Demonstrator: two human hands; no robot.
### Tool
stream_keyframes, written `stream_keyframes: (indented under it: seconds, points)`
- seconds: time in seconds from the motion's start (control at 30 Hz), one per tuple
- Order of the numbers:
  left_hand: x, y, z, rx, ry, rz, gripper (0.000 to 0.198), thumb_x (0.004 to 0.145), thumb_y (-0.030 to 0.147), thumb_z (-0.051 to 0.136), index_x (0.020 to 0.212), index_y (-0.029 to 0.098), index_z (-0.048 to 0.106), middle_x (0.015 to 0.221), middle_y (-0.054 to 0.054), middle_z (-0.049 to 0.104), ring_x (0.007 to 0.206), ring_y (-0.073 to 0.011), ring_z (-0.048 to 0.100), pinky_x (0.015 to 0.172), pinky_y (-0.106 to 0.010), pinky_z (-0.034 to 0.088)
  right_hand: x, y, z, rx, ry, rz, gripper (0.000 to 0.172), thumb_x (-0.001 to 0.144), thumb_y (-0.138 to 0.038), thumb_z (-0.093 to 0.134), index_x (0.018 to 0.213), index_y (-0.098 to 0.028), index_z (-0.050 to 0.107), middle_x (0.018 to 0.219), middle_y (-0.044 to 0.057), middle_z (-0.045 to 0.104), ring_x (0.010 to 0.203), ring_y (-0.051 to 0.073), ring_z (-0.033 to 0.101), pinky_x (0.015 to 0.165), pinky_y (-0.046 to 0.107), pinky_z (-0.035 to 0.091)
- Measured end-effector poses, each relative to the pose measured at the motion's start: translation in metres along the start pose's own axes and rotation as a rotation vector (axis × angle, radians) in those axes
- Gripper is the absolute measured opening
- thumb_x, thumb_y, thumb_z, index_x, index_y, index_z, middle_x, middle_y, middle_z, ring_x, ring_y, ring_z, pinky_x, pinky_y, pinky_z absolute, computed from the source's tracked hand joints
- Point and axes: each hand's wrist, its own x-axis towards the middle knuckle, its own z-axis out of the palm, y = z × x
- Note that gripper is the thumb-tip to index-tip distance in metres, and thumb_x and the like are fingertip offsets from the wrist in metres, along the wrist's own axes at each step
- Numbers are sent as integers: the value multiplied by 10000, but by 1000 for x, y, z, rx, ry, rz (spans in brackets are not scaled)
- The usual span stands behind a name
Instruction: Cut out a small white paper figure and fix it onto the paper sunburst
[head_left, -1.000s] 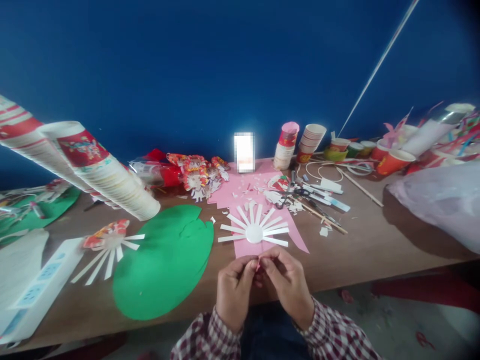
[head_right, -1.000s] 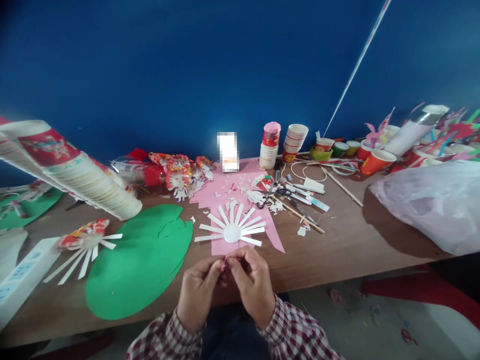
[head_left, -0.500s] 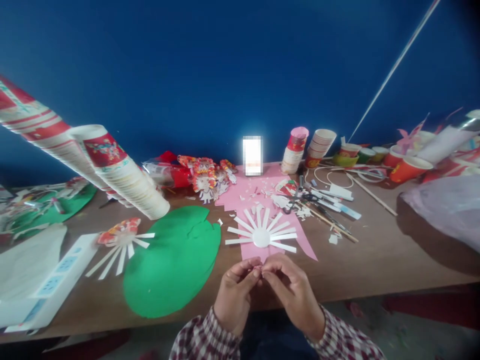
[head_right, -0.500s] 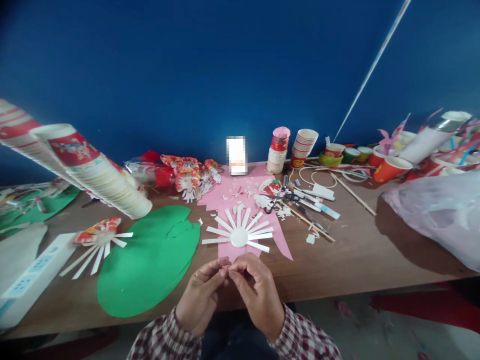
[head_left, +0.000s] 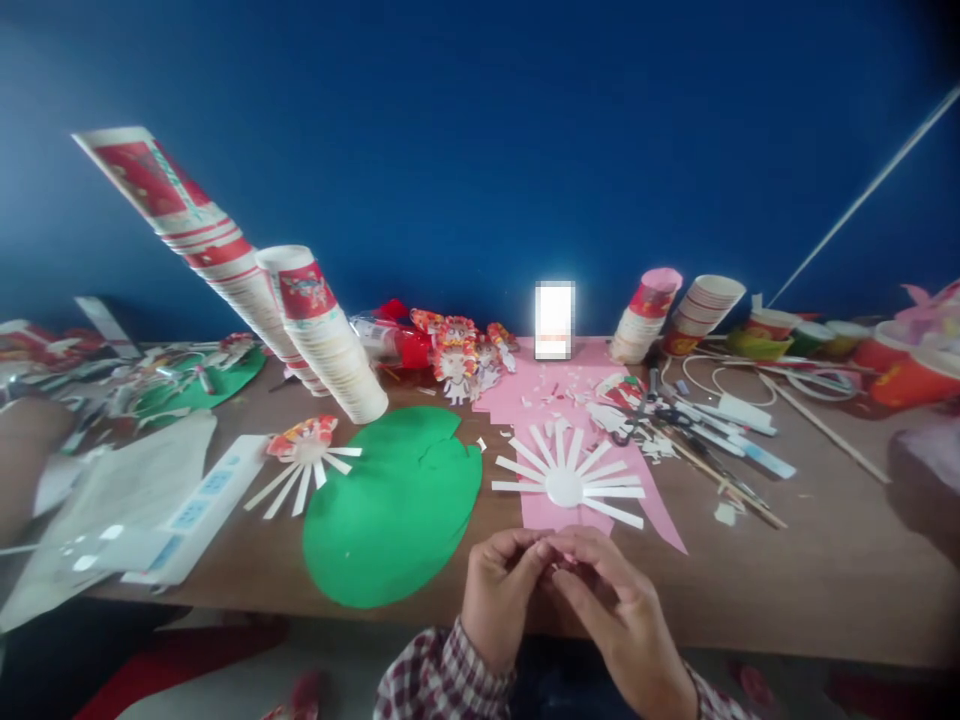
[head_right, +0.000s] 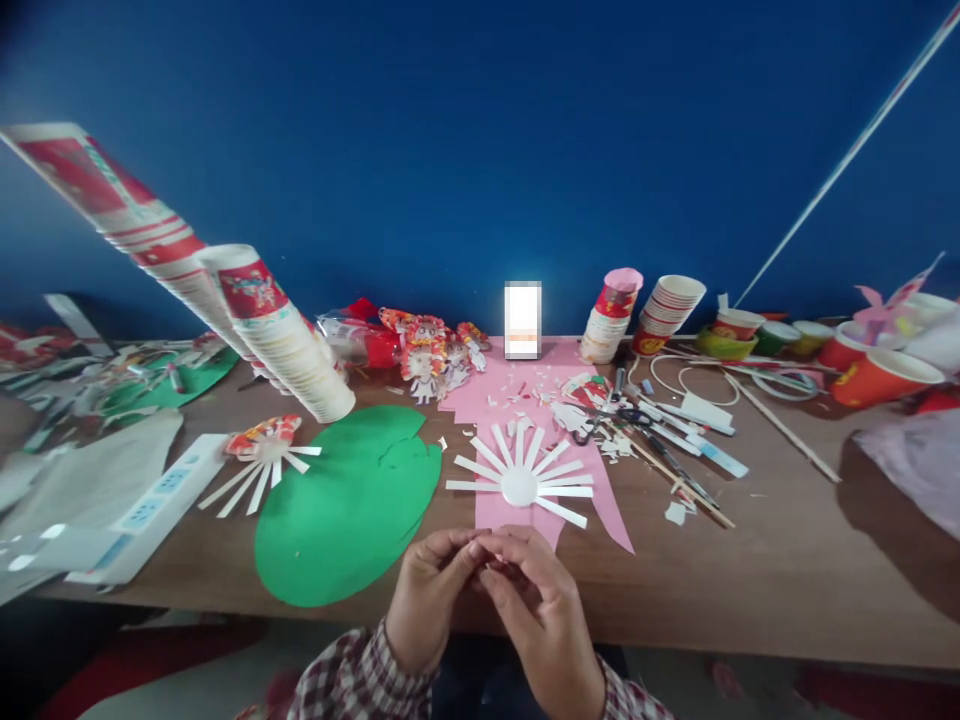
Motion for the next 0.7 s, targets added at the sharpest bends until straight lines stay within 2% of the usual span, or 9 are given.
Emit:
stream_keyframes:
  seconds: [0.1,0.2,0.3,0.37,0.5,0.6,0.7]
  points:
    - [-4,8,-3,269,12,233,166,766,221,523,844,157,655,735,-54,647,593,-112,565,564,-221,464,0,3,5,75,73,20,147,768,-202,554,892,-223,629,961,42,602,894,162,568,757,229,486]
    - [-10,15,-4,478,-12,490,199,766,135,505,893,186,650,751,-48,641,675,-123,580,631,-224,466,0,6,6,167,143,128,118,746,-237,584,837,-200,648,798,35,641,742,152,599,666,230,505]
    - [-15,18,-5,594,-22,630,229,741,88,525,904,194,646,731,-38,635,674,-114,581,622,-203,465,-1,8,4,247,157,226,121,718,-266,617,787,-171,648,607,7,610,559,115,561,537,205,481]
    - [-16,18,-6,631,-15,657,194,723,81,547,848,188,651,728,-37,638,673,-112,585,622,-198,467,-1,8,3,309,152,279,131,702,-278,635,758,-159,636,551,-10,576,489,90,515,474,184,440]
    - [-12,18,-8,617,3,622,89,693,106,588,717,179,631,702,-37,638,682,-128,593,629,-213,474,-1,7,0,456,125,393,178,673,-297,665,681,-144,575,539,-25,531,437,62,447,421,169,375]
    - [-10,18,-9,616,-20,571,54,689,132,596,688,182,616,809,-56,654,775,-155,601,693,-238,480,1,6,-4,533,48,386,188,683,-286,660,663,-145,536,580,-20,534,510,70,471,497,183,403]
    - [-10,15,-10,661,-128,512,169,737,122,531,842,211,628,897,-49,659,827,-152,604,736,-239,480,0,6,-8,471,-24,335,143,721,-278,623,724,-151,557,645,-6,565,602,92,511,585,205,428]
